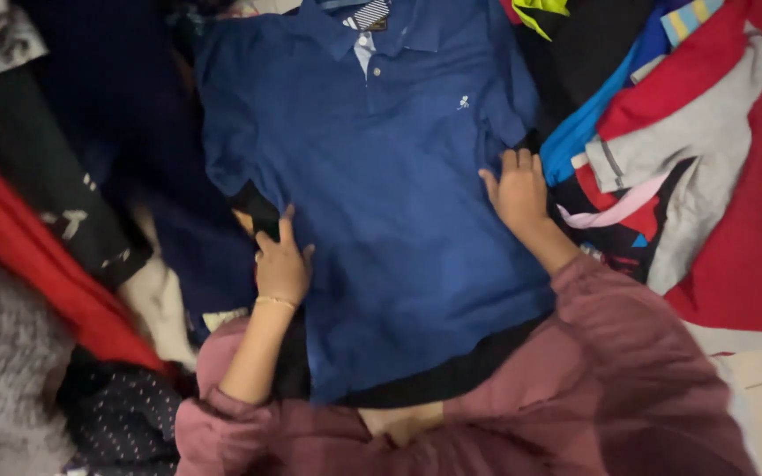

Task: A person sitting on the floor tags a black shirt with a tagging gun, folds it, then folds a blue polo shirt and begins buttoning a red polo shirt.

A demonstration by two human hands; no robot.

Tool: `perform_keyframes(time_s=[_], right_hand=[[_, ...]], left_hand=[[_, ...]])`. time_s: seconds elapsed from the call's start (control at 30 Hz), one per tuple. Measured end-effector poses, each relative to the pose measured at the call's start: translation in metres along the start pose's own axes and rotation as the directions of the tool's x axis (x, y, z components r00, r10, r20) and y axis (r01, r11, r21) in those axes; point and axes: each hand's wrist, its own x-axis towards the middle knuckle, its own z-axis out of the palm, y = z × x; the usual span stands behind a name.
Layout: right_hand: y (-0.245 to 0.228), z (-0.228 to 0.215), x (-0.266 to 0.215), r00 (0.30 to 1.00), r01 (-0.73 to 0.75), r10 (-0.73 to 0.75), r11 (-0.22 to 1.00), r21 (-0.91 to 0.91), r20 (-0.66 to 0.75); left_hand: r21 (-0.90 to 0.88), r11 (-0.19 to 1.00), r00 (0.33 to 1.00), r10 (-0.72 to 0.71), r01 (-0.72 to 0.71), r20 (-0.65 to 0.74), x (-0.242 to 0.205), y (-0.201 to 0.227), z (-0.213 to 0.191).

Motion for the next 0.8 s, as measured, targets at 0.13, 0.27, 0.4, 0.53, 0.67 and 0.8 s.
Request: perform_keyframes(time_s=[0.13,0.27,0.4,0.53,0.67,0.8], right_hand=[[0.01,0.024,0.003,0.924,-0.383,0.369,0.893,0.236,0.102],[0.008,0.042,0.008,0.843,-0.536,0.494,0.803,0.261,0.212],[0.021,0.078,0.008,0.82,-0.572,0.537,0.767,0.29,0.197],[0.022,0.07,0.019,0.77,-0.638,0.571,0.687,0.348,0.285],[0.019,0.039,0.025,0.801,-0.594,0.478,0.707,0.383,0.359],[0.011,0.033,0.018,0.84,-0.513,0.402,0.809,0.288,0.365]], left_hand=[[-0.526,0.844,0.991,0.049,-0.108,-0.125,-0.005,-0.005,-0.015],[-0.618,0.786,0.997,-0.061,0.014,-0.055,0.008,-0.029,0.02],[-0.619,0.78,0.992,-0.126,0.095,-0.006,0.037,-0.05,0.06],[-0.897,0.433,0.996,-0.034,0.087,0.08,0.033,-0.046,0.055],[-0.989,0.149,0.999,0.041,-0.013,-0.007,0.005,-0.027,0.003],[-0.963,0.202,0.98,0.13,-0.177,-0.153,-0.005,-0.024,-0.009]])
